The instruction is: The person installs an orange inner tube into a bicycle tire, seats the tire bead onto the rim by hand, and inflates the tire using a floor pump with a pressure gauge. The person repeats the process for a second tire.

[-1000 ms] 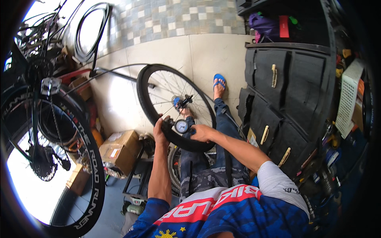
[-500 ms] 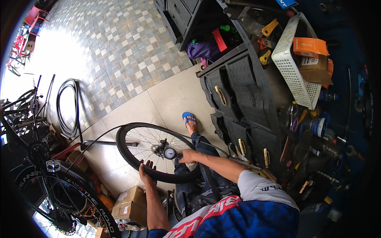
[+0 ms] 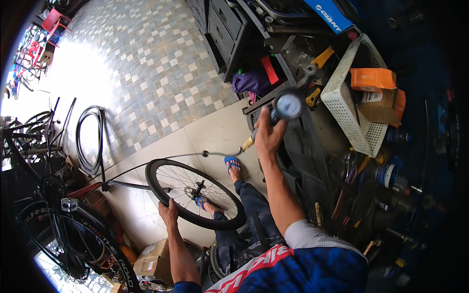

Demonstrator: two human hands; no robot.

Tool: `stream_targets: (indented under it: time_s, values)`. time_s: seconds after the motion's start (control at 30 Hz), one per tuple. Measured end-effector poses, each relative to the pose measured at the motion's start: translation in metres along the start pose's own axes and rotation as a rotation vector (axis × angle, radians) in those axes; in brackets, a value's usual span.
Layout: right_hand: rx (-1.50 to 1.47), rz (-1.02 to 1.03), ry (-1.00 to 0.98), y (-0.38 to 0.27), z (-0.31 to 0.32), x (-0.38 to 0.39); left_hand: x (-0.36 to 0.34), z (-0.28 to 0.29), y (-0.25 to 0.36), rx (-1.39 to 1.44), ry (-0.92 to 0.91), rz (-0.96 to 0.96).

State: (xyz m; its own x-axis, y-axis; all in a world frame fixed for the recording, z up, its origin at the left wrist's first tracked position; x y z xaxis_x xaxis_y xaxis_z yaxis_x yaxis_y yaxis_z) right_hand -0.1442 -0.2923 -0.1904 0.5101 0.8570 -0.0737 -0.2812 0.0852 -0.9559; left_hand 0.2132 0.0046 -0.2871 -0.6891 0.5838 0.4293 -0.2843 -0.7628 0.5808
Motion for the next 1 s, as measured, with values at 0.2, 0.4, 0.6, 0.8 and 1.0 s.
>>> stream_targets:
  time_s: [0.2,0.4,0.6,0.8,1.0]
  values:
    - [-0.468,-0.234,0.078,-0.051,-0.017,-0.039,0.020,0.020,-0.015,-0.108,-0.049,-0.007]
    - [-0.274,-0.023,0.278,0.010,-0.043,-0.039,0.067,0.047,-0.057,0.010,0.061,0.034]
    - [0.072,-0.035,0.154,0.036,-0.022,0.009,0.118,0.074,-0.109,0.021,-0.010,-0.065]
    - [0.427,0.714,-1.356,0.031,-0.026,0.270,0.184,0.085,-0.153,-0.090,-0.117,-0.119]
    - [1.044,1.151,-2.166,0.043,-0.025,0.406,0.197,0.067,-0.163,-0.220,-0.252,-0.218]
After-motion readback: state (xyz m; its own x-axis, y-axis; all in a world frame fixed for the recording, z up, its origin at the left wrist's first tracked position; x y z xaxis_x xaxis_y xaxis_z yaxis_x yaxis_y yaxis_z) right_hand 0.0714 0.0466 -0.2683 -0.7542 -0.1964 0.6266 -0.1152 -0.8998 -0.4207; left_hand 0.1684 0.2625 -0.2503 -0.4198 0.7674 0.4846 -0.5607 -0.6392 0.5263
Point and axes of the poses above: each hand's wrist, its own x-axis away from the middle knuckle, its own z-axis out of the back of the hand, y = z × x, the point moved 1 cm from there along -x, towards the middle knuckle, and after that the axes turned 9 degrees about x, right-handed, at the moved point
